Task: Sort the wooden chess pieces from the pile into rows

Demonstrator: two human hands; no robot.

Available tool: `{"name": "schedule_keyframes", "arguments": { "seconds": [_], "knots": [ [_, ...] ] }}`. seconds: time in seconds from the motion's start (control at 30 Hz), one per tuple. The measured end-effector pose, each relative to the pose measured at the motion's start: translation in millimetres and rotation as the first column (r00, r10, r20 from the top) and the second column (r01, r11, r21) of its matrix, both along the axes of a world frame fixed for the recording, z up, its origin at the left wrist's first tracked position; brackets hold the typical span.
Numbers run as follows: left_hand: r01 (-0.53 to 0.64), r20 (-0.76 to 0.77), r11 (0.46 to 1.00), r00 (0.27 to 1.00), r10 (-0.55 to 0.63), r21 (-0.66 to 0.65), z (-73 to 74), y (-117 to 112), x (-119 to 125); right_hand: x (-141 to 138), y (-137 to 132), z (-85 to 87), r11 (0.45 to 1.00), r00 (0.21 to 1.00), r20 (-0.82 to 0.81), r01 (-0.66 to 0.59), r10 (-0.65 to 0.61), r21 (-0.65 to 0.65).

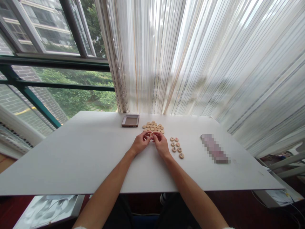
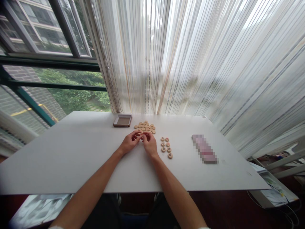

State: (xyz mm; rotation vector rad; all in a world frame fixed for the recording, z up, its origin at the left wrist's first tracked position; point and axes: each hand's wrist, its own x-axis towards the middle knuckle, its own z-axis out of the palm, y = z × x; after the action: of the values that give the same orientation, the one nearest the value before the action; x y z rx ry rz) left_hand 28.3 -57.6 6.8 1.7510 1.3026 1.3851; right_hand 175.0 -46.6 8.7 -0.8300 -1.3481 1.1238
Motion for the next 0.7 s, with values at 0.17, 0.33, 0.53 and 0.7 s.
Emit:
{"name": "schedule_keyframes", "arguments": {
  "seconds": [0.17, 0.33, 0.53, 0.7],
  "knots": [
    [0.013, -0.039, 1.0, 0.999, -0.013, 0.005, 5.5, -3.5, 0.6, 2.1, 1.7, 0.7, 1.0, 1.0, 0.006, -0.023, 0.023, -0.01],
    [0.024, -0.099, 1.0, 0.995, -0.021, 0.02, 9.8, -7.9, 3.0, 5.1, 3.4, -1.3, 0.998, 0.999, 0.029, -0.038, 0.039, -0.04],
    [0.034, -0.136, 0.999, 0.99, -0.029, 0.034, 9.4, -9.3, 3.9, 6.4, 3.0, -2.8, 0.998, 0.997, 0.074, 0.039, -0.035, -0.042],
    [0.063, -0.145, 0.998, 0.988, -0.058, 0.026, 10.1, -10.1, 3.0, 7.4, 3.9, -2.5, 0.997, 0.992, 0.111, 0.07, -0.068, -0.017]
  ]
}}
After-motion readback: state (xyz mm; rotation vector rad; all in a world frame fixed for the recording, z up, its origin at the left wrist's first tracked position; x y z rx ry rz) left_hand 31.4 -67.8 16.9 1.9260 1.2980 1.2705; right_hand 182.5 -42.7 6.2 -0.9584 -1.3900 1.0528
